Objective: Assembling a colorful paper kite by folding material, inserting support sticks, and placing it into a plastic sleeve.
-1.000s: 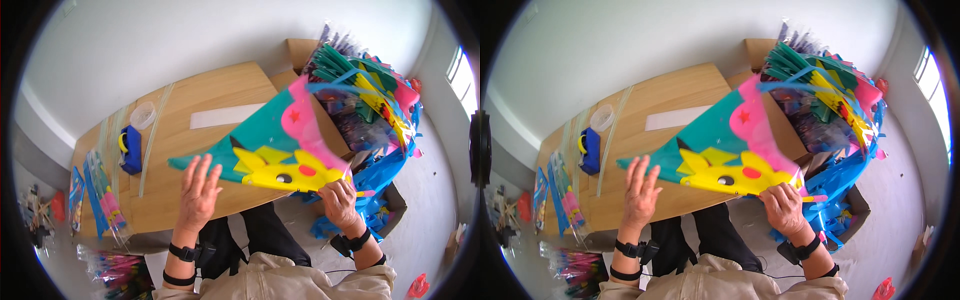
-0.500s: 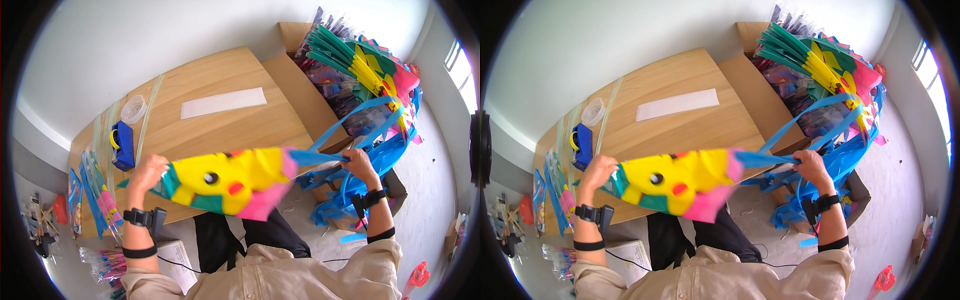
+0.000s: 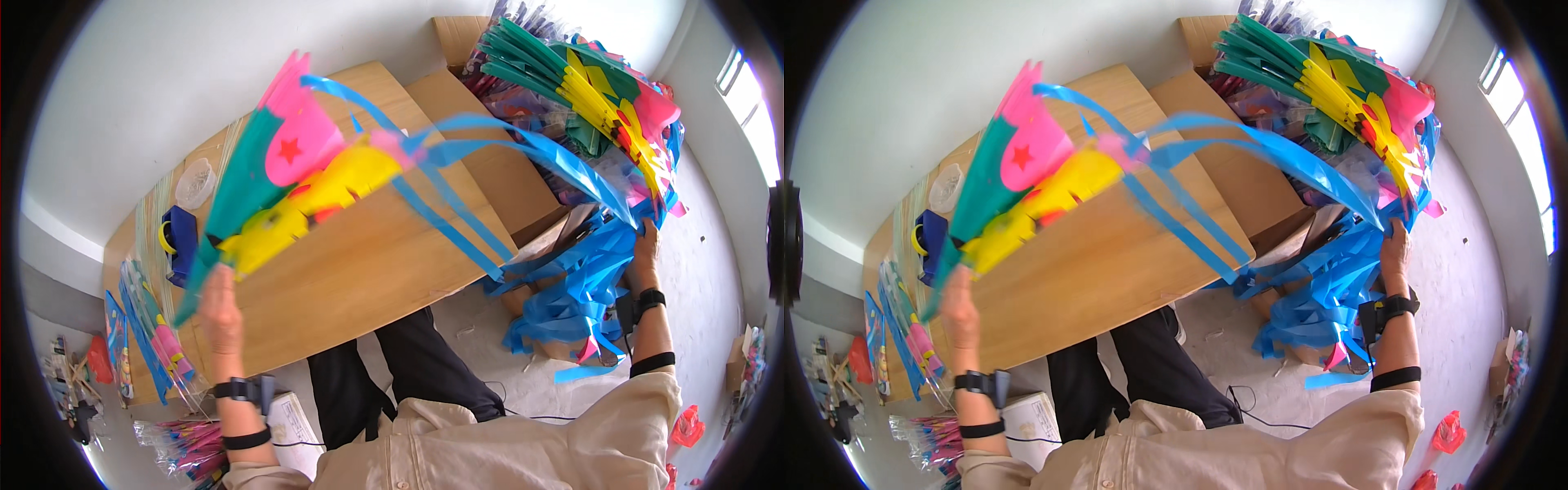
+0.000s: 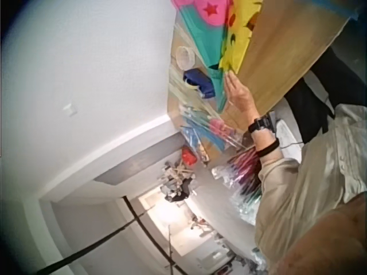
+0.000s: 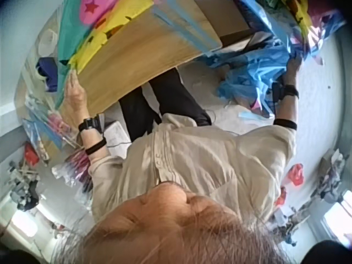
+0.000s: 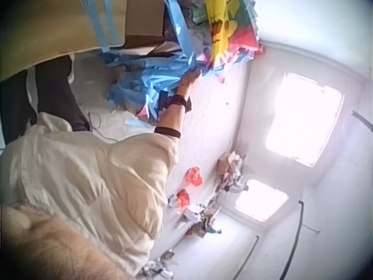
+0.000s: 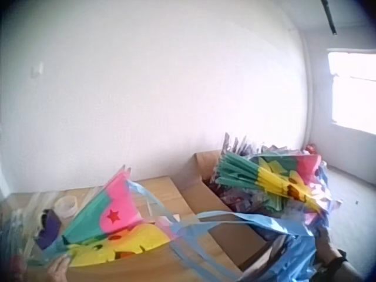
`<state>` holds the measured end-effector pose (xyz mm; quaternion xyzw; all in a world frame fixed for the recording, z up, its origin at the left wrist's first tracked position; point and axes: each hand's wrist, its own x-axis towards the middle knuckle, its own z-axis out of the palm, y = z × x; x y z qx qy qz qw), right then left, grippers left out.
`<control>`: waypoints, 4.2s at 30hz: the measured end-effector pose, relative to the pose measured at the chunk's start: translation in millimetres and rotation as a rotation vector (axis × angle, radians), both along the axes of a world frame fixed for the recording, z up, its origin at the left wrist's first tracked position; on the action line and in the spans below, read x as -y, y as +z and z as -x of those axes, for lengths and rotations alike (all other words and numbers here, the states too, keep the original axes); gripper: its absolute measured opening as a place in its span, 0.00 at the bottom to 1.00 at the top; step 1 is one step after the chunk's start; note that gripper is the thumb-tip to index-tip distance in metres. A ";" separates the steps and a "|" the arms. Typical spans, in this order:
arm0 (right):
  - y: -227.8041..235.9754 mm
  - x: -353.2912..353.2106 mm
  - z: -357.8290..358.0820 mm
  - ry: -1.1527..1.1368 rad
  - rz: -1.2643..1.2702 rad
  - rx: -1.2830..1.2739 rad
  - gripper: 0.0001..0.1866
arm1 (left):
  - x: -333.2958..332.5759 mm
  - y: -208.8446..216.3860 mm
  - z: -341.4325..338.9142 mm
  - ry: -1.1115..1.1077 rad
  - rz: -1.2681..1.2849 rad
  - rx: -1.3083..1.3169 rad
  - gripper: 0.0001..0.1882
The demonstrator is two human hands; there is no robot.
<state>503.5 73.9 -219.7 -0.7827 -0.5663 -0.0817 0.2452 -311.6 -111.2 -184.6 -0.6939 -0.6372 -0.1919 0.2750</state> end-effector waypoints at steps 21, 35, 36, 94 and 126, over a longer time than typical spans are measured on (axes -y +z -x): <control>-10.1 122.4 317.7 0.949 0.780 0.011 0.20 | 17.2 -115.4 -96.0 -0.092 0.246 0.368 0.16; -58.6 81.3 419.3 1.063 0.272 0.056 0.33 | -39.7 -65.1 -60.8 0.158 0.242 0.307 0.22; -58.3 81.5 420.3 1.066 0.279 0.051 0.33 | -45.8 -73.1 -51.9 0.230 0.292 0.272 0.23; -63.1 76.2 374.6 0.822 0.181 -0.094 0.34 | 5.9 -30.9 -96.4 0.212 0.483 0.157 0.19; -83.9 78.4 372.5 0.791 0.085 -0.241 0.28 | -236.1 18.6 -308.4 -0.721 1.932 0.166 0.21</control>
